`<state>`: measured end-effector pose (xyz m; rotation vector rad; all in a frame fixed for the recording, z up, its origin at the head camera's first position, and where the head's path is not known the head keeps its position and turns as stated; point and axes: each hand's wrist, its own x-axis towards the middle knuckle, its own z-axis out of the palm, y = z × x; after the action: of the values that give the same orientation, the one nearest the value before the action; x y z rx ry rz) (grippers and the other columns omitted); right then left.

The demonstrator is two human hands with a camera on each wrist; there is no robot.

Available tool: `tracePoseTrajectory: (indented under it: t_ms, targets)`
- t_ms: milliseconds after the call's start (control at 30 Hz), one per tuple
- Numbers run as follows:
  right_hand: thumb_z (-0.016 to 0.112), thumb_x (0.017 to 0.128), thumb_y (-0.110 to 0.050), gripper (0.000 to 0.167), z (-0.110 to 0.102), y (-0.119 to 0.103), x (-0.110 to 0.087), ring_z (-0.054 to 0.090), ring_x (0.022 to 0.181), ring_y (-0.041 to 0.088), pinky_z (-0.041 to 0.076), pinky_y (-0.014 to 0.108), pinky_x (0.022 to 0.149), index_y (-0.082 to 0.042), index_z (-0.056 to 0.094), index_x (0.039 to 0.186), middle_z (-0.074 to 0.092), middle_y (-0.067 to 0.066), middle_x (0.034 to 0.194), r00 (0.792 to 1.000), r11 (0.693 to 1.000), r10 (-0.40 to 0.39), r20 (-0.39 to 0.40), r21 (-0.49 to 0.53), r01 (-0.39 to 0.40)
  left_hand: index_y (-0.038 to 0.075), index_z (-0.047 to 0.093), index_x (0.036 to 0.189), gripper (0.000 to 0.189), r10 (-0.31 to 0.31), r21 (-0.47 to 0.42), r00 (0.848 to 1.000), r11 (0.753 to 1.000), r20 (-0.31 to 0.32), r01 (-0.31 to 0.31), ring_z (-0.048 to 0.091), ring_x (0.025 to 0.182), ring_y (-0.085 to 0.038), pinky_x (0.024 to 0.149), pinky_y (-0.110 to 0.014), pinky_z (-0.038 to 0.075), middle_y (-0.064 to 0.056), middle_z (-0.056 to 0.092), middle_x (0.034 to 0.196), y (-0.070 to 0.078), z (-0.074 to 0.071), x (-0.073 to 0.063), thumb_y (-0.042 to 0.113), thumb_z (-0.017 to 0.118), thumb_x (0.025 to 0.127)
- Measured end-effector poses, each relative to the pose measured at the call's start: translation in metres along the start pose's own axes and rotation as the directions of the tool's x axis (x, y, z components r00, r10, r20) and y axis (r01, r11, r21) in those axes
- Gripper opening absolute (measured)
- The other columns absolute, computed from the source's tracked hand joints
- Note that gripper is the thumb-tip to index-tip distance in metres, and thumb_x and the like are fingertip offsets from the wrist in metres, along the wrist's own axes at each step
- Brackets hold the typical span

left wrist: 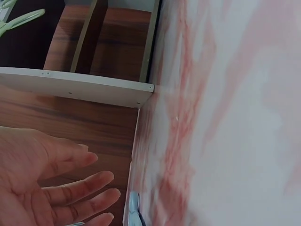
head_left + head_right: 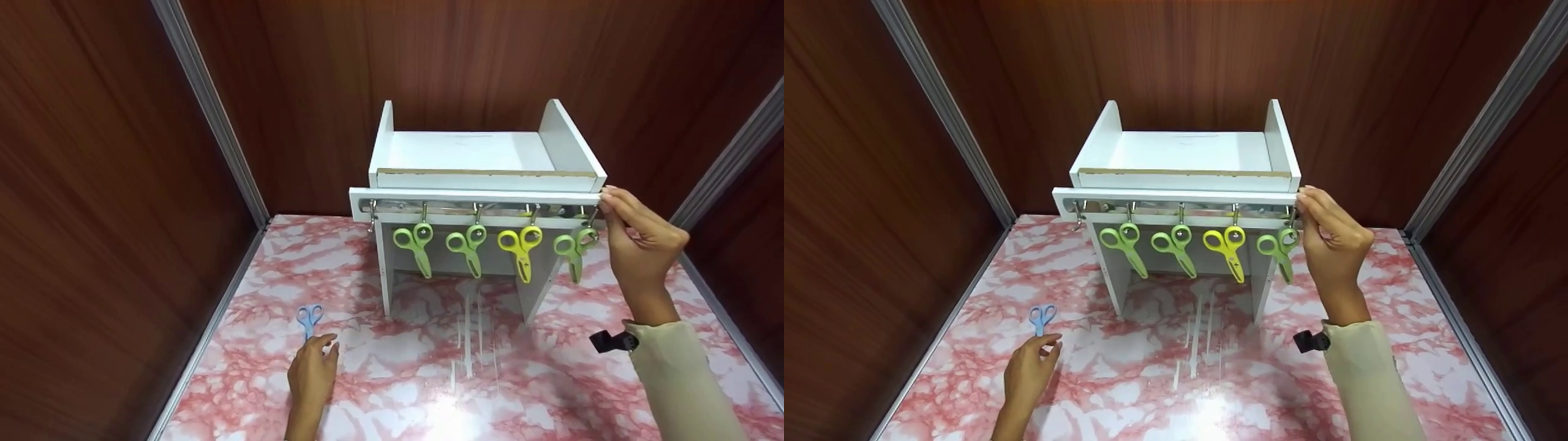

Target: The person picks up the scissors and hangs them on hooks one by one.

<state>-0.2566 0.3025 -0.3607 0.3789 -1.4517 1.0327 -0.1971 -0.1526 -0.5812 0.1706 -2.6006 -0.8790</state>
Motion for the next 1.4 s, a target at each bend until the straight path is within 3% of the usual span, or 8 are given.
tracePoseTrajectory:
  t_ms: [867, 1067, 1200, 1400]
  targets:
    - [0.079, 0.075, 0.020, 0.017, 0.001, 0.001, 0.001, 0.075, 0.091, 0.034, 0.061, 0.027, 0.088, 0.007, 0.079, 0.087, 0.075, 0.023, 0.095, 1.000, 1.000, 0.004, -0.011, 0.014, -0.004, 0.013, 0.079, 0.106, 0.020, -0.030, 0.023, 0.999, 0.999, -0.032, 0.031, 0.072, 0.082, -0.030, 0.067, -0.048, 0.059, -0.003, 0.074, 0.097, -0.008, 0.002, 0.002, 0.013, 0.080, 0.086]
    - [0.078, 0.075, 0.020, 0.018, 0.001, 0.000, 0.001, 0.075, 0.092, 0.033, 0.061, 0.027, 0.088, 0.006, 0.080, 0.086, 0.075, 0.022, 0.095, 1.000, 1.000, 0.003, -0.005, -0.002, -0.003, 0.005, 0.075, 0.115, 0.027, -0.036, -0.037, 0.999, 0.999, -0.004, 0.035, 0.070, 0.080, -0.027, 0.067, -0.048, 0.059, -0.011, 0.071, 0.098, -0.012, 0.003, 0.004, 0.009, 0.077, 0.089]
    - [0.079, 0.075, 0.020, 0.017, 0.002, -0.001, 0.002, 0.075, 0.090, 0.032, 0.061, 0.026, 0.088, 0.006, 0.080, 0.086, 0.075, 0.022, 0.094, 1.000, 1.000, -0.004, -0.010, -0.007, 0.004, 0.000, 0.069, 0.125, 0.037, -0.025, -0.059, 1.000, 0.998, 0.008, 0.026, 0.068, 0.087, -0.032, 0.074, -0.051, 0.058, -0.018, 0.067, 0.104, -0.014, 0.003, 0.004, 0.007, 0.076, 0.090]
    - [0.079, 0.075, 0.020, 0.018, 0.001, 0.000, 0.001, 0.075, 0.090, 0.033, 0.061, 0.025, 0.087, 0.006, 0.080, 0.086, 0.075, 0.023, 0.094, 1.000, 1.000, -0.004, -0.009, -0.006, 0.004, -0.005, 0.064, 0.131, 0.041, -0.017, -0.071, 1.000, 0.997, 0.022, 0.018, 0.064, 0.111, -0.043, 0.094, -0.056, 0.055, -0.025, 0.064, 0.122, -0.020, 0.003, 0.006, 0.004, 0.073, 0.092]
